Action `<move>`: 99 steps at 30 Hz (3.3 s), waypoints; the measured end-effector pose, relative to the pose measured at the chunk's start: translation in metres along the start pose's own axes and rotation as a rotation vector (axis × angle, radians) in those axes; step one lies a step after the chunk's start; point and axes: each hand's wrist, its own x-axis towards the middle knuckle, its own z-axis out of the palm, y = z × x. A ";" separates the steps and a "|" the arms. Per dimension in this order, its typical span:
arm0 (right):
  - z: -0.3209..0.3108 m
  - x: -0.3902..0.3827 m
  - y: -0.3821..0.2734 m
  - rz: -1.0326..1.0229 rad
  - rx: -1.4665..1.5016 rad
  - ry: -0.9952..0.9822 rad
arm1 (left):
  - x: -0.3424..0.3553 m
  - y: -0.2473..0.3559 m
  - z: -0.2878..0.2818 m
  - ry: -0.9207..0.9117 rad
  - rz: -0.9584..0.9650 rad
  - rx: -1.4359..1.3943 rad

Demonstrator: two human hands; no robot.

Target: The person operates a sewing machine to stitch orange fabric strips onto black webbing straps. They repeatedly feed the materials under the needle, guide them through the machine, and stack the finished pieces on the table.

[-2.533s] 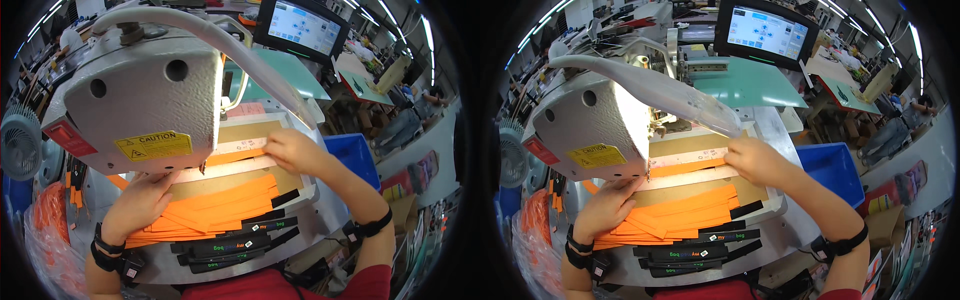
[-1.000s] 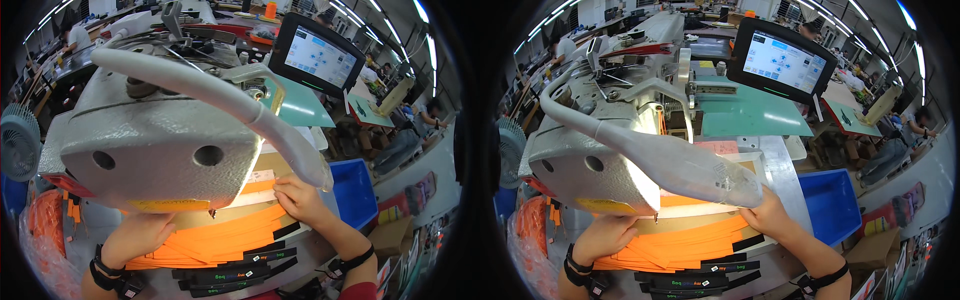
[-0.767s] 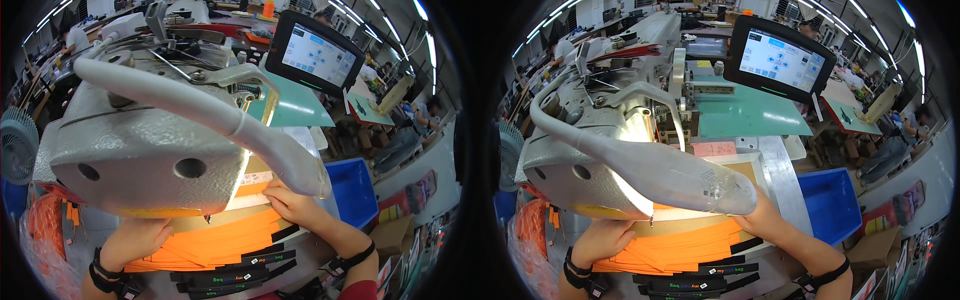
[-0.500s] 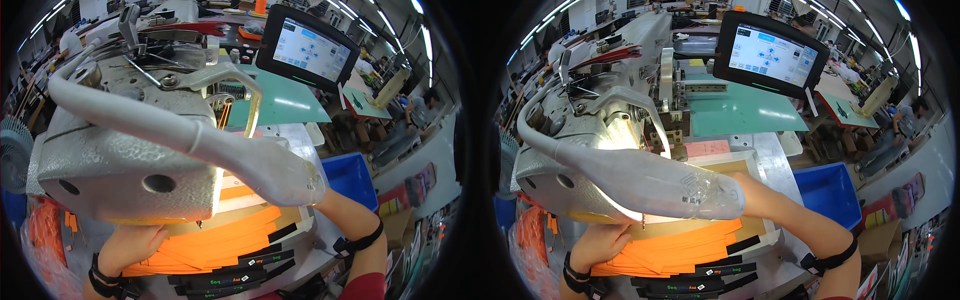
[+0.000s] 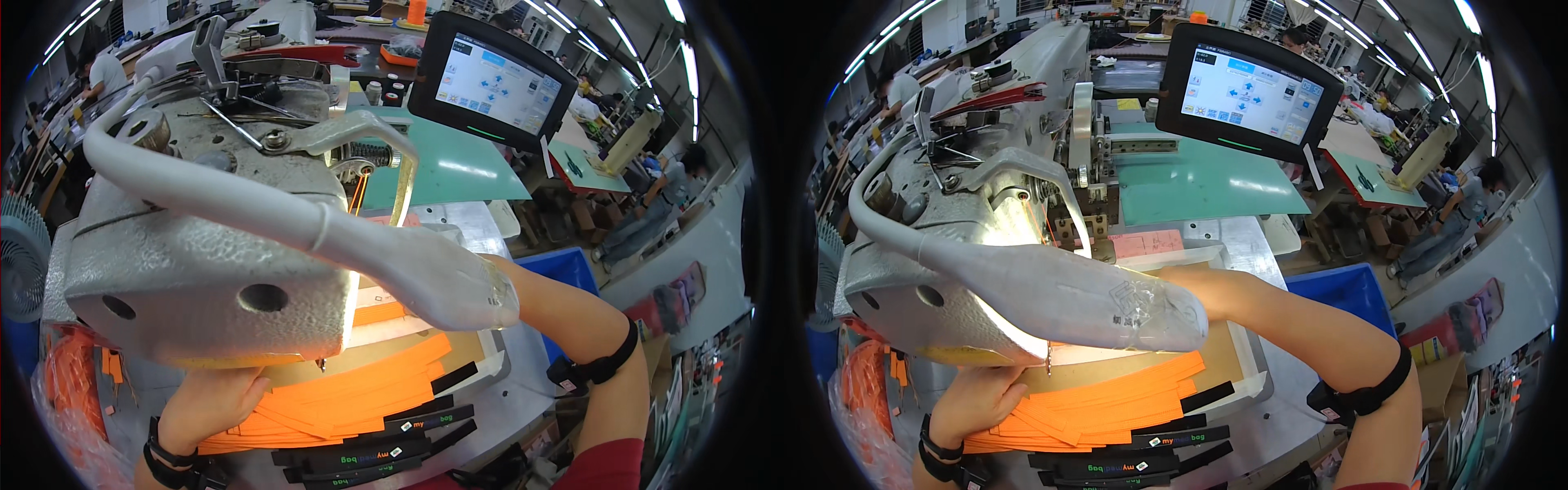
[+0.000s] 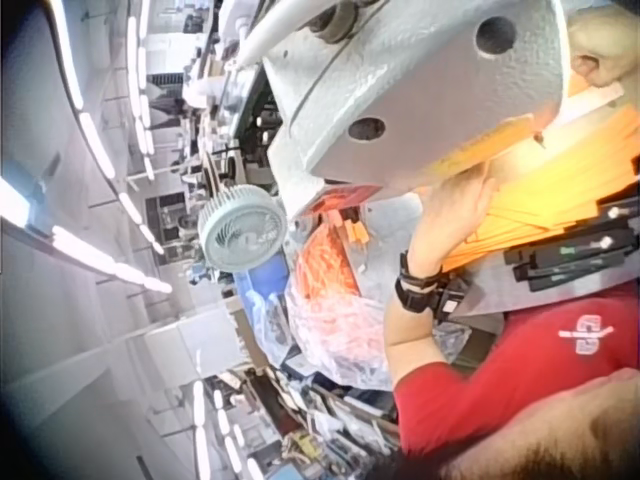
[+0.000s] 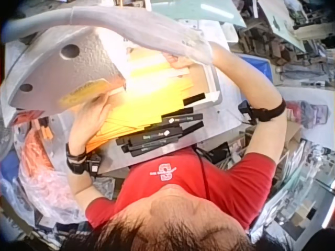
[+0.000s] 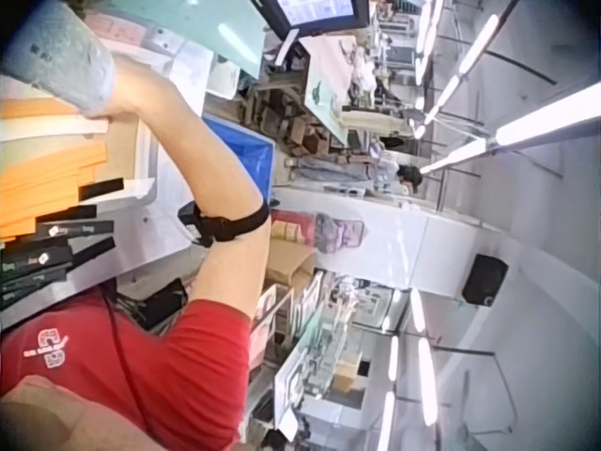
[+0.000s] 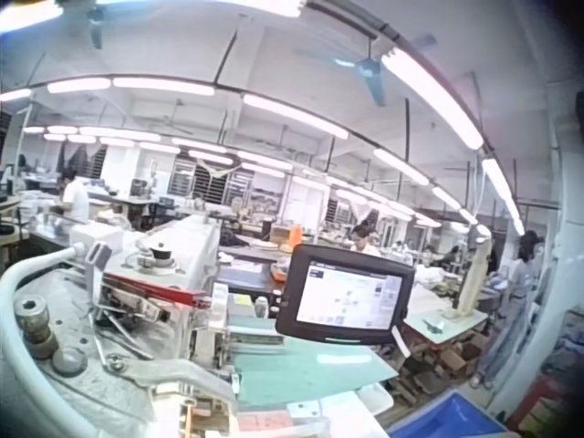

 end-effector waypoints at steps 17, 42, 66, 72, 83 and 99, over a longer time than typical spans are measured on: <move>0.012 0.026 -0.023 -0.156 -0.110 0.002 | 0.002 0.004 -0.003 -0.044 -0.044 -0.020; 0.043 0.059 -0.073 -0.359 -0.632 0.154 | 0.004 0.006 0.003 0.177 0.131 0.118; 0.067 0.035 -0.088 -0.318 -0.560 0.045 | 0.004 -0.003 0.010 0.113 0.095 0.126; 0.054 0.067 -0.101 -0.276 -0.449 0.010 | 0.004 -0.001 0.007 0.042 0.057 0.043; 0.052 0.083 -0.096 -0.248 -0.385 0.008 | 0.010 0.002 0.020 0.280 0.119 0.156; 0.075 0.041 -0.079 -0.310 -0.392 0.146 | 0.016 0.012 0.022 0.388 0.123 0.119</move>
